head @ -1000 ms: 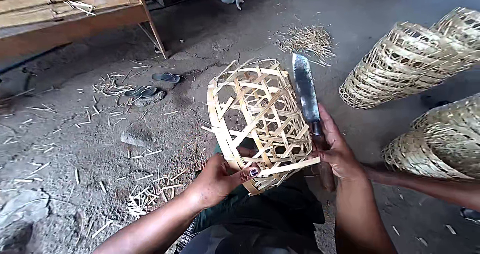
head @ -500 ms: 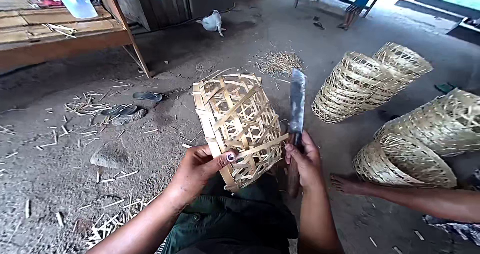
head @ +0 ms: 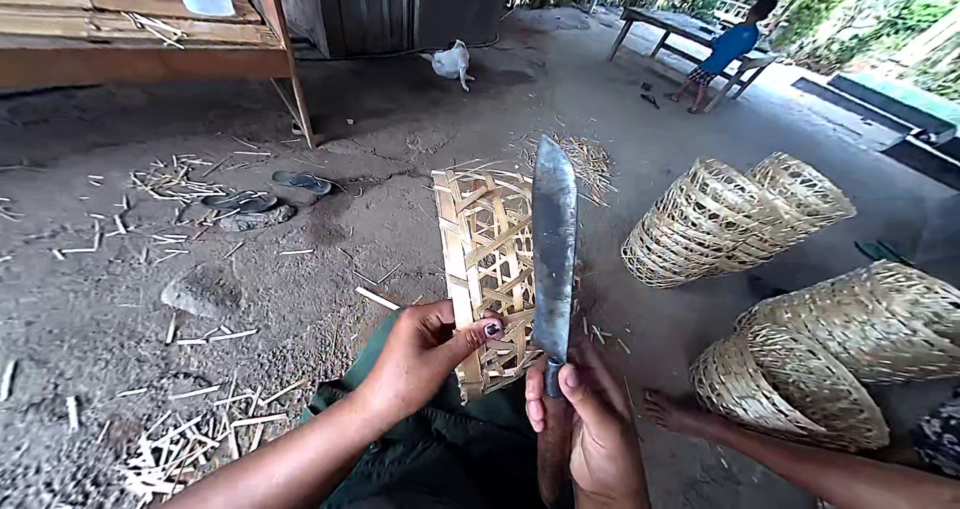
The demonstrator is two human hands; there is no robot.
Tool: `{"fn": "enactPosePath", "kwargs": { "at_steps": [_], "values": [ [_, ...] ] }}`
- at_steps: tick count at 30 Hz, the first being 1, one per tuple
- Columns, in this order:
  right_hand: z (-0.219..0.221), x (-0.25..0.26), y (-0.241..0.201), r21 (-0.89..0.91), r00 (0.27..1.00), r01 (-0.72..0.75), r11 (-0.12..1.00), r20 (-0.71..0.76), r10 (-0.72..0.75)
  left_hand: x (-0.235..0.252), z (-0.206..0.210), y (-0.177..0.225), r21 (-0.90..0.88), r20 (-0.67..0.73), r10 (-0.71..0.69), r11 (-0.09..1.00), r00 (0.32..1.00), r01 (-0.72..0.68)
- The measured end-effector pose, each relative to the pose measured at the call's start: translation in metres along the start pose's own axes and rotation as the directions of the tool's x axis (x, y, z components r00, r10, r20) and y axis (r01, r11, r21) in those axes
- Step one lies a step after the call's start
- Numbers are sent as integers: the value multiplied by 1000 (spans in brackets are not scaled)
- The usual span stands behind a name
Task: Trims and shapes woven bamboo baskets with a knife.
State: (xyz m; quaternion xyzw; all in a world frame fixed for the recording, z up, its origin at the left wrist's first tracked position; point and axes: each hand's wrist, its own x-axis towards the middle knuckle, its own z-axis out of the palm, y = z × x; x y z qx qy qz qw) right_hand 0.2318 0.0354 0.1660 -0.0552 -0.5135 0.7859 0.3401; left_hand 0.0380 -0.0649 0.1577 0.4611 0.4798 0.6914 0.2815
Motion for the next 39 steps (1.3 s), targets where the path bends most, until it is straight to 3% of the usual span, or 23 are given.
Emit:
{"fn": "enactPosePath", "kwargs": {
  "at_steps": [8,12,14,17,20,23,25,28,30,32,34,36,37,39],
  "values": [
    [-5,6,-10,-130,998,-34,991,45,40,-5,-3,-1,13,13,50,999,999,-50],
    [4,5,-9,-395,996,86,915,3,-93,-8,3,-3,30,-40,72,997,997,-71],
    [11,4,-3,-616,978,165,770,0,-209,-11,10,-4,70,-50,102,993,994,-99],
    [15,4,9,-893,929,208,399,53,-366,-13,17,-9,131,-52,138,983,989,-131],
    [13,5,11,-972,887,217,92,156,-435,-10,13,-6,117,-61,124,986,990,-117],
    [2,4,0,-974,864,214,-74,224,-451,-8,-1,2,97,8,114,989,994,-114],
    [-21,3,-18,-992,870,120,-25,117,-480,-8,-23,10,62,109,107,991,988,-115],
    [-64,5,-44,-951,817,-108,290,-251,-518,-6,-57,16,-15,232,16,1000,973,-13],
    [-76,3,-43,-849,759,-123,513,-413,-503,-5,-65,13,-16,153,-77,997,985,80],
    [-70,1,-28,-742,729,-57,668,-488,-479,-4,-64,12,87,-37,-145,985,989,148],
    [-53,1,-12,-655,743,-2,756,-507,-437,-2,-59,8,291,-213,-133,937,968,193],
    [-38,3,1,-597,795,56,800,-458,-398,-1,-57,-1,392,-277,-104,896,955,211],
    [-33,3,5,-576,834,92,812,-401,-379,-3,-58,-2,331,-237,-104,926,966,181],
    [-27,7,9,-542,913,162,825,-234,-334,-8,-67,5,23,-24,-78,997,997,79]
  ]
}}
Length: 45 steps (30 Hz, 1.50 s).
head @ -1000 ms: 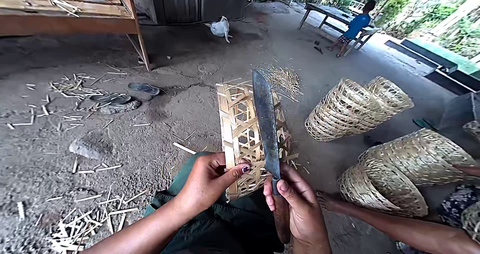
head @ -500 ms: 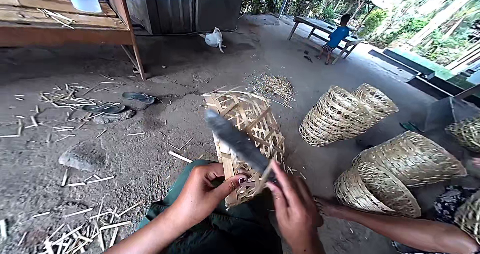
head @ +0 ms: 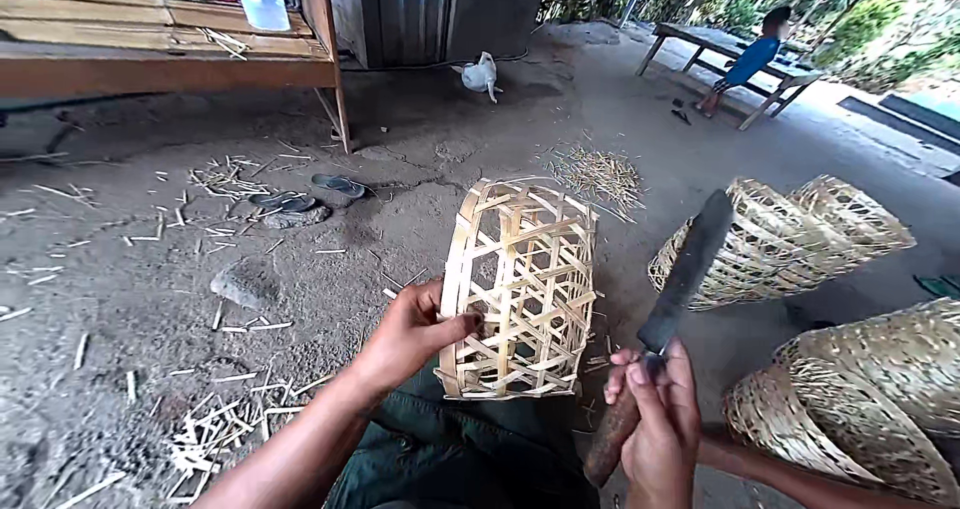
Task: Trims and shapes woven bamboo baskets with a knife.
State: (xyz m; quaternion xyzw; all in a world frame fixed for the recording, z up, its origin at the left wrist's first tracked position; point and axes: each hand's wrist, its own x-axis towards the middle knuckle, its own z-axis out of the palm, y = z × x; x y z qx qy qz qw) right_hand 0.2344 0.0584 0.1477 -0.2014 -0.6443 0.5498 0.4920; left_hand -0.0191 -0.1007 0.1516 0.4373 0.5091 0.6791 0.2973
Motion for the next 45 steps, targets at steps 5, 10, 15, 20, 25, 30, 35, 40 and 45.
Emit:
{"fn": "enactPosePath", "kwargs": {
  "at_steps": [5,10,15,20,25,30,35,40,45],
  "values": [
    [22,1,0,-28,986,-36,999,162,40,-14,-17,3,-255,282,-55,958,958,130],
    [27,-4,-1,34,977,-82,996,198,74,-19,-31,19,-555,200,-86,811,976,186],
    [32,-13,-6,61,973,-97,993,215,82,-27,-4,46,-510,-123,-290,839,949,190],
    [36,-17,-3,10,976,-111,994,191,107,-27,-5,38,-609,-135,-449,741,883,283],
    [32,-16,-3,0,975,-125,992,184,123,-29,-12,36,-651,-22,-441,687,897,322],
    [13,-15,1,51,966,-168,984,209,154,-32,-7,35,-504,138,-306,797,942,333],
    [-7,-12,9,65,965,-206,976,177,192,-23,9,34,-271,126,-158,944,979,187],
    [-2,-13,-8,-144,995,86,986,-38,-92,-18,24,36,-318,-25,-30,948,999,20],
    [10,-20,-53,192,974,-34,981,226,-11,-15,39,28,-304,-23,7,953,1000,-13]
  ]
}}
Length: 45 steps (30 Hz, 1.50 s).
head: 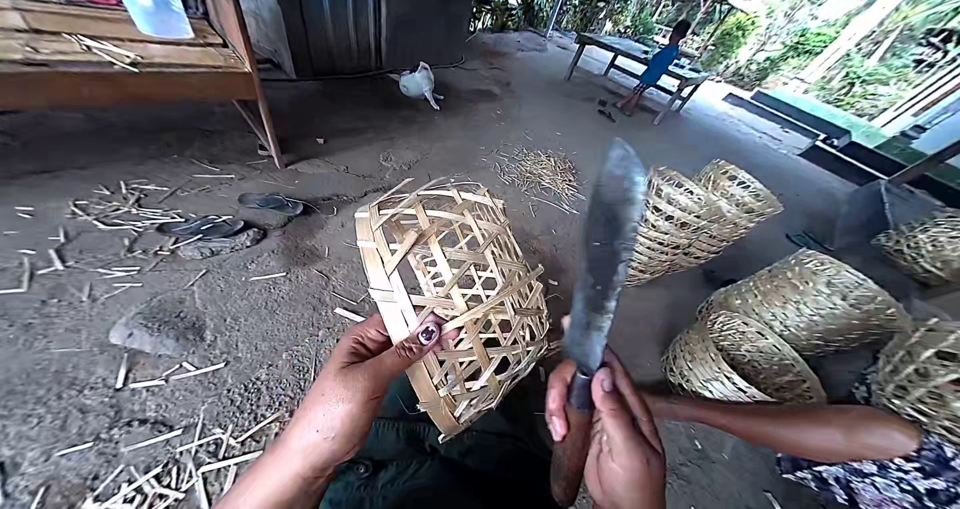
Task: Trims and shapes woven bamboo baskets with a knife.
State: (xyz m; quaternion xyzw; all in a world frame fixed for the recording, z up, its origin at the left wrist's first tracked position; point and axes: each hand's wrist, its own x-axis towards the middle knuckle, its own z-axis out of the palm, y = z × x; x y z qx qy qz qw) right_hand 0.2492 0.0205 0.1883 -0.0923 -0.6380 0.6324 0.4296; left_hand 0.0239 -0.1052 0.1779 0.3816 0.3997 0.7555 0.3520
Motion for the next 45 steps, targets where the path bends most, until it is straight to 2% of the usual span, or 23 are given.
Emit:
{"fn": "enactPosePath", "kwargs": {
  "at_steps": [2,4,11,13,15,17,19,20,23,26,28,30,31,33,34,36,37,39,41,43,45],
  "values": [
    [7,0,-6,110,980,-138,984,160,119,-4,10,-7,21,57,5,1000,998,-6],
    [11,-2,-6,148,955,-204,968,246,163,-10,19,-11,62,110,4,998,994,-10],
    [8,-13,-12,163,964,-209,964,199,175,-14,24,-13,309,149,45,947,988,-90],
    [7,-16,-12,47,976,-155,987,164,145,-15,26,-14,353,143,42,931,989,-90],
    [10,-17,-10,-200,992,-22,980,117,46,-15,29,-16,391,142,68,912,987,-120],
    [14,-19,-3,-509,992,122,852,76,-96,-14,34,-19,406,155,98,901,983,-153],
    [17,-19,3,-768,976,191,611,80,-204,-13,40,-21,428,152,132,884,980,-185],
    [18,-18,6,-843,962,211,494,90,-257,-12,41,-22,438,146,142,878,979,-192],
    [12,-14,7,-925,925,272,266,175,-339,-6,39,-19,418,163,133,888,978,-190],
    [-4,-7,3,-947,911,267,179,188,-366,-1,24,-9,369,239,83,914,967,-170],
    [-34,0,-5,-964,932,132,230,42,-361,0,-2,2,318,308,19,940,951,-122],
    [-69,9,-13,-917,933,-79,392,-206,-294,5,-34,11,263,368,-60,964,928,-42],
    [-80,11,-15,-850,913,-162,501,-321,-250,7,-45,12,250,355,-103,968,929,12],
    [-81,11,-13,-650,866,-227,725,-476,-155,6,-53,10,262,216,-149,961,965,90],
    [-74,10,-10,-547,859,-210,810,-500,-114,6,-51,8,291,122,-146,951,982,105],
    [-54,6,2,-412,894,-127,902,-441,-76,9,-44,4,409,-51,-112,904,992,123],
    [-44,4,9,-388,926,-85,918,-372,-71,9,-40,2,472,-91,-91,873,992,123],
    [-24,3,21,-389,973,-22,921,-219,-69,8,-35,-2,568,-102,-57,817,993,105],
    [-9,6,30,-406,990,17,914,-118,-71,6,-32,0,611,-91,-25,788,996,75],
    [0,8,39,-413,994,51,909,-69,-87,4,-32,3,585,-86,6,810,996,46],
    [3,8,46,-412,994,60,909,-58,-92,2,-41,5,376,-17,-25,926,1000,30]
  ]
}}
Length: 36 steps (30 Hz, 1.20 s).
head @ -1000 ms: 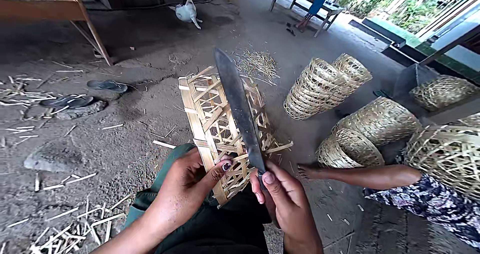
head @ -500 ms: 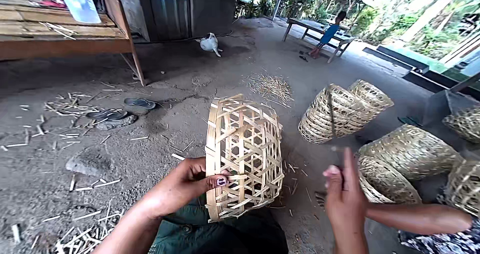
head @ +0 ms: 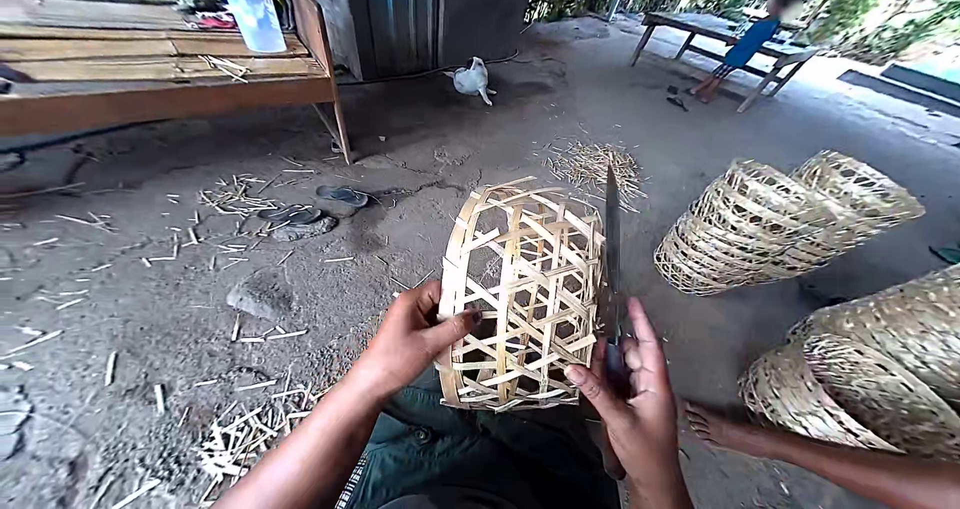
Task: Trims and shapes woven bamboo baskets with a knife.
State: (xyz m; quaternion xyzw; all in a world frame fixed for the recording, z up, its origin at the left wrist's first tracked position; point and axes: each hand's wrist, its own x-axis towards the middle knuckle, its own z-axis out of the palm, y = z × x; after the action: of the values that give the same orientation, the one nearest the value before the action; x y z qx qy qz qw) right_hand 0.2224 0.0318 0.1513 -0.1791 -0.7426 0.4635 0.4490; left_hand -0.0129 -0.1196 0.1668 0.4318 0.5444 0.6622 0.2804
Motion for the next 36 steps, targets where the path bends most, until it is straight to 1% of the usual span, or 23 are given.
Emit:
{"fn": "enactPosePath", "kwargs": {
  "at_steps": [1,3,4,5,6,8,10,11,12,13,14,15,17,18,20,24,28,30,36],
  "values": [
    [1,0,1,18,1000,-12,1000,5,12,0,-6,-3,-164,61,-20,986,998,30],
    [3,0,2,82,999,-49,995,24,47,-1,-16,-11,-433,190,-58,891,980,136],
    [4,1,1,113,997,-65,992,35,62,-2,-20,-16,-522,256,-66,830,964,196],
    [4,1,1,135,997,-74,988,42,68,-3,-23,-20,-567,306,-68,788,949,239],
    [4,2,0,144,997,-74,987,44,68,-3,-24,-24,-573,329,-74,777,942,261],
    [2,2,1,128,997,-72,989,46,66,-3,-24,-25,-489,307,-103,836,946,250],
    [0,3,1,87,998,-55,995,41,51,0,-20,-20,-418,304,-79,884,949,208],
    [-1,4,2,63,999,-38,997,38,36,3,-17,-18,-452,328,-41,870,944,195],
    [-3,4,2,17,1000,-9,1000,29,8,5,-12,-17,-522,345,5,832,939,188],
    [-5,5,1,-52,999,32,998,15,-31,6,-7,-15,-597,329,43,783,943,173],
    [-7,5,0,-139,996,86,987,2,-86,7,-1,-11,-655,286,62,741,956,148],
    [-11,6,-1,-228,991,126,966,-6,-130,8,4,-6,-683,224,63,722,973,110],
    [-20,3,-7,-357,985,162,920,-5,-175,8,11,3,-693,91,43,720,995,32],
    [-23,-1,-10,-393,981,178,902,5,-192,8,14,7,-686,30,32,728,999,-3],
    [-27,-10,-16,-421,979,202,884,50,-200,9,19,8,-660,-62,36,749,997,-68],
    [-23,-30,-19,-448,972,229,864,158,-176,8,31,3,-637,-218,63,746,974,-191],
    [-16,-44,-10,-469,968,236,851,189,-165,7,40,2,-551,-350,95,784,932,-287],
    [-12,-47,-7,-474,970,231,850,175,-166,6,42,1,-506,-383,146,793,912,-340],
    [-5,-45,-1,-487,974,226,844,135,-183,3,45,-2,-357,-409,316,808,856,-469]
  ]
}}
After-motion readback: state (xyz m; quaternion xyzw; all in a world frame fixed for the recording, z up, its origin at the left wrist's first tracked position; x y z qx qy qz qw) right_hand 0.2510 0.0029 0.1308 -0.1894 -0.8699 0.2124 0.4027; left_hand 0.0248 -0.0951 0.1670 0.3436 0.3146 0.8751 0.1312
